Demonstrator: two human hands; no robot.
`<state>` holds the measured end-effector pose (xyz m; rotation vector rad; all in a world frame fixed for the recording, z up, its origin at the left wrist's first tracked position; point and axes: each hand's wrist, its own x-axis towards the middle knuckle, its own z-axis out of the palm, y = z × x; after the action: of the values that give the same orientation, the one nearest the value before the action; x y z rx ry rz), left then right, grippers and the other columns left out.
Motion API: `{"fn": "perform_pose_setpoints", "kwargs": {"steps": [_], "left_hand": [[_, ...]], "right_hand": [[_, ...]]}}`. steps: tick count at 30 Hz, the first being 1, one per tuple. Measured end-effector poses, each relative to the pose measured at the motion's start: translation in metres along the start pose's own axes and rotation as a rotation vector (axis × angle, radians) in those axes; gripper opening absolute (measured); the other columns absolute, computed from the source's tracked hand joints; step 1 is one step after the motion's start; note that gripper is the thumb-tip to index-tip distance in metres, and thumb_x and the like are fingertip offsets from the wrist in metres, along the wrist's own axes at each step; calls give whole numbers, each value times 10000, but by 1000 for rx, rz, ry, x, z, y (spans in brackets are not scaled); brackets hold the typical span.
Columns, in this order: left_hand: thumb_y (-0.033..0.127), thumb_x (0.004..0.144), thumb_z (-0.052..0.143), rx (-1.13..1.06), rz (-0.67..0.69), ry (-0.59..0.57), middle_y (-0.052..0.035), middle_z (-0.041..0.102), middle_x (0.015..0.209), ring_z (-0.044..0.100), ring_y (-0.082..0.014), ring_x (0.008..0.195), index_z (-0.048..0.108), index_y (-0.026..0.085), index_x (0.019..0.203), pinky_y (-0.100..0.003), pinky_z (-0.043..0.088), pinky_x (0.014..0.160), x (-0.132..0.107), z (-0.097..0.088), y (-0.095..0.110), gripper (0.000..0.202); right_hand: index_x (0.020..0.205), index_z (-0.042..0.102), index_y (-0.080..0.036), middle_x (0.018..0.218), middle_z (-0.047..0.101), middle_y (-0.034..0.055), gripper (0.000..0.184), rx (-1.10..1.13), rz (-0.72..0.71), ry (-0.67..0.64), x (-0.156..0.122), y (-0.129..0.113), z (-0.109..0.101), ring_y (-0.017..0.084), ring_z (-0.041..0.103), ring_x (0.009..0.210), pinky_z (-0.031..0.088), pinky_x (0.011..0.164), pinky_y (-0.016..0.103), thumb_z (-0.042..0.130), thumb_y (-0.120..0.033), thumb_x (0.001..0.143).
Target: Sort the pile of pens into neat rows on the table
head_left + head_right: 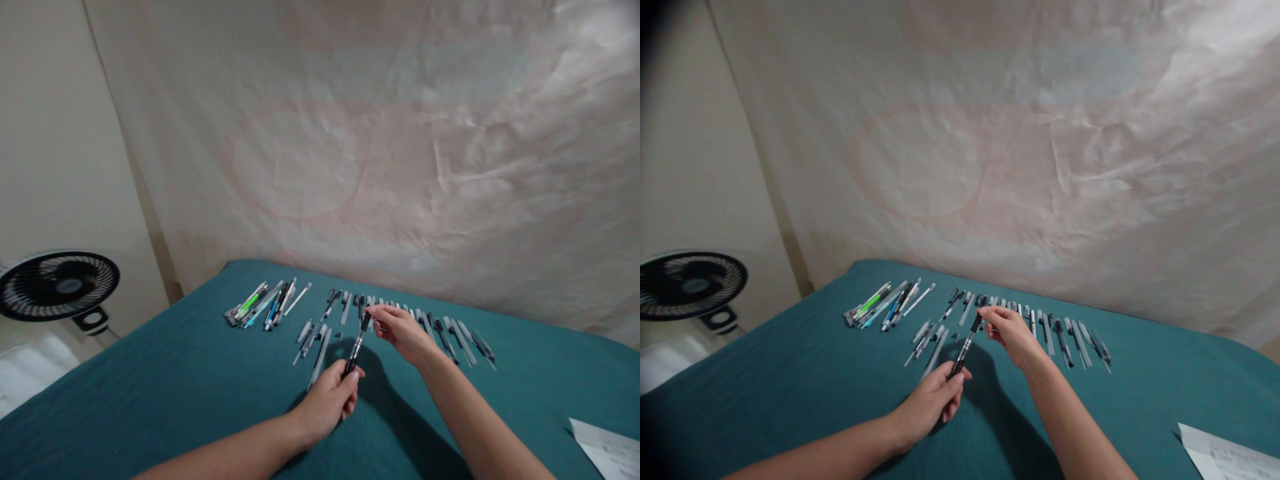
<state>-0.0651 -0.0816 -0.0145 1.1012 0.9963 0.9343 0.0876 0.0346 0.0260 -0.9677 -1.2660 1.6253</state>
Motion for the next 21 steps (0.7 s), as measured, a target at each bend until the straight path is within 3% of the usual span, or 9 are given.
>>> {"fn": "perform_pose_setpoints", "kwargs": {"steps": [6,21], "left_hand": [[438,806,389,-3,-12,18,53,410,621,369,-42,471,447,183,949,-165,220,413,1,-1,0,298],[415,798,417,-22,-19,20,52,395,620,318,-34,456,455,163,967,-172,196,415,1,0,1,306]], "right_hand": [[792,632,-133,586,504,-17,289,-34,17,-98,-4,3,2,63,425,514,325,482,190,673,-372,635],[789,621,-126,569,508,-18,349,-203,-45,-152,-6,-1,1,67,413,493,313,488,198,643,-443,643]]}}
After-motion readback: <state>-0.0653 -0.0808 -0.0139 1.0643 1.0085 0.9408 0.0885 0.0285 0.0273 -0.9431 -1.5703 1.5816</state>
